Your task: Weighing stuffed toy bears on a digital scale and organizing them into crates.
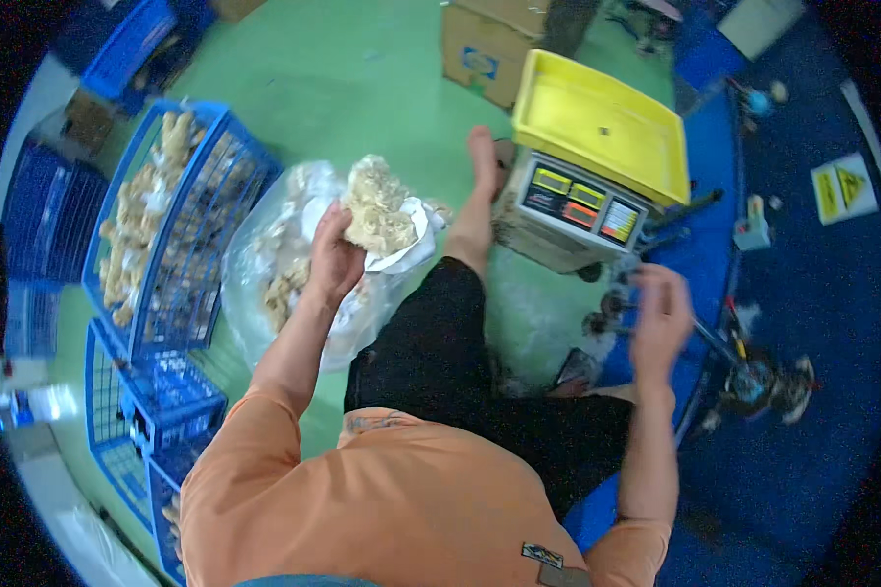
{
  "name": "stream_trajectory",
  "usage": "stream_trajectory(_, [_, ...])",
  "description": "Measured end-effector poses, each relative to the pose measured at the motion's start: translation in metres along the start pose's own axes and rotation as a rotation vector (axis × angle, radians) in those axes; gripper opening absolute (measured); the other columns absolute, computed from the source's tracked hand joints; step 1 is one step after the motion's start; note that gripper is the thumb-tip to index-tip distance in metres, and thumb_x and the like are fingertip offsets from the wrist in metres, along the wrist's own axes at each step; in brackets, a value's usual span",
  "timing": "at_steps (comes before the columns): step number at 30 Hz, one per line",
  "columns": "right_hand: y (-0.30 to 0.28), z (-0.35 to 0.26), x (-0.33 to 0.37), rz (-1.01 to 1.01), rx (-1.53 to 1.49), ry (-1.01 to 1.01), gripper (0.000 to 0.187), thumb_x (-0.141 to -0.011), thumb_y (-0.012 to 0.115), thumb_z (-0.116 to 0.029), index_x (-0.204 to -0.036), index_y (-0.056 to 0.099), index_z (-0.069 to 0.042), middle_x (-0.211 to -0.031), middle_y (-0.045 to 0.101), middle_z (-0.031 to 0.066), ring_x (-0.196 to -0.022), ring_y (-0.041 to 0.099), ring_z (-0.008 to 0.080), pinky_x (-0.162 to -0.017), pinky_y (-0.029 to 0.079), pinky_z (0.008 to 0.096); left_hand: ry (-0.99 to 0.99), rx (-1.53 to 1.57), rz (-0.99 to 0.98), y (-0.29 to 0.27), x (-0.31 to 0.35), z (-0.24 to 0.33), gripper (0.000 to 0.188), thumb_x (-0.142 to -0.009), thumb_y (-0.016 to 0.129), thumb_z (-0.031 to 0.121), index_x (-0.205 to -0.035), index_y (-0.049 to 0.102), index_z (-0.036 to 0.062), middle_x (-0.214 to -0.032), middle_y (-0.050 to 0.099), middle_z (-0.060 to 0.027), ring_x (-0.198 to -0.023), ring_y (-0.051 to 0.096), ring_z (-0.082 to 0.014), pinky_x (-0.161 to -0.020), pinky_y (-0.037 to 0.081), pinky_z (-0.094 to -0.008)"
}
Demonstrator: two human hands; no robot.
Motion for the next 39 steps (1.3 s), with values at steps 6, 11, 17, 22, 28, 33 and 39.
stream_trajectory(6, [0.105,0.011,0.077,-0.614,-0.802,0.546,0.049,-0.105,0.049,-0.041,-0.132,0.053,0.000,-0.122,0.065,0.0155,-0.104,0.065,0.0227,-0.087,0.053,0.0353,-0.202,0.389,-0.211,0.170,0.023,-0.003,0.041,-0.094,0.050,0.014,-0.132,0.054,0.0016,-0.132,0.061,-0.0146,-0.121,0.057,-0.0271,-0.110,0.039,-0.0399])
stream_trajectory(11, [0.086,0.038,0.065,-0.175,-1.192,0.521,0.047,-0.103,0.054,-0.034,-0.132,0.053,0.003,-0.117,0.066,0.0151,-0.100,0.066,0.0254,-0.086,0.054,0.0366,-0.369,0.237,-0.174,0.192,0.063,-0.053,0.043,-0.097,0.050,0.019,-0.137,0.050,0.0029,-0.134,0.057,-0.0137,-0.123,0.055,-0.0255,-0.109,0.040,-0.0388])
stream_trajectory(17, [0.030,0.054,0.049,-0.126,-0.765,0.397,0.031,-0.101,0.056,-0.019,-0.122,0.061,0.002,-0.113,0.069,0.0122,-0.094,0.067,0.0235,-0.082,0.054,0.0344,-0.050,-0.609,-0.277,0.203,0.044,-0.078,0.053,-0.093,0.061,0.019,-0.141,0.046,0.0017,-0.133,0.056,-0.0153,-0.120,0.054,-0.0227,-0.102,0.044,-0.0350])
stream_trajectory(22, [0.025,0.059,0.044,-0.258,-0.350,0.382,0.022,-0.096,0.059,-0.012,-0.115,0.065,0.000,-0.108,0.070,0.0098,-0.089,0.066,0.0219,-0.080,0.053,0.0348,-0.096,-1.015,-0.699,0.254,0.041,-0.113,0.049,-0.087,0.067,0.010,-0.133,0.053,-0.0021,-0.117,0.065,-0.0133,-0.100,0.063,-0.0202,-0.088,0.051,-0.0304])
stream_trajectory(28, [0.019,0.101,0.042,0.152,-0.077,0.278,0.017,-0.089,0.066,-0.012,-0.104,0.066,-0.003,-0.095,0.069,0.0107,-0.084,0.066,0.0239,-0.074,0.051,0.0360,-0.490,-0.406,-0.396,0.252,0.038,-0.153,0.033,-0.093,0.061,0.007,-0.124,0.058,-0.0017,-0.105,0.069,-0.0094,-0.084,0.066,-0.0169,-0.073,0.054,-0.0258])
stream_trajectory(33, [0.004,0.055,0.051,0.293,0.386,-0.310,0.020,-0.084,0.070,-0.014,-0.101,0.064,-0.007,-0.076,0.065,0.0099,-0.070,0.063,0.0261,-0.063,0.048,0.0373,-0.438,-0.387,-0.357,0.255,0.034,-0.161,0.028,-0.096,0.057,0.005,-0.123,0.058,-0.0007,-0.107,0.068,-0.0106,-0.088,0.065,-0.0153,-0.076,0.053,-0.0252])
stream_trajectory(39, [0.017,0.062,0.047,-0.038,0.277,-0.016,0.022,-0.083,0.071,-0.016,-0.103,0.065,-0.010,-0.065,0.061,0.0078,-0.056,0.058,0.0282,-0.053,0.042,0.0383,-0.341,-0.431,-0.384,0.272,0.036,-0.160,0.029,-0.096,0.056,0.005,-0.124,0.057,-0.0010,-0.109,0.068,-0.0109,-0.090,0.064,-0.0152,-0.078,0.052,-0.0250])
Point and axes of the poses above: each hand's wrist, its own x-axis away from the middle knuckle, its own y-axis out of the palm, z = x × y, the point moved 4 cm from there along -x, towards the middle knuckle
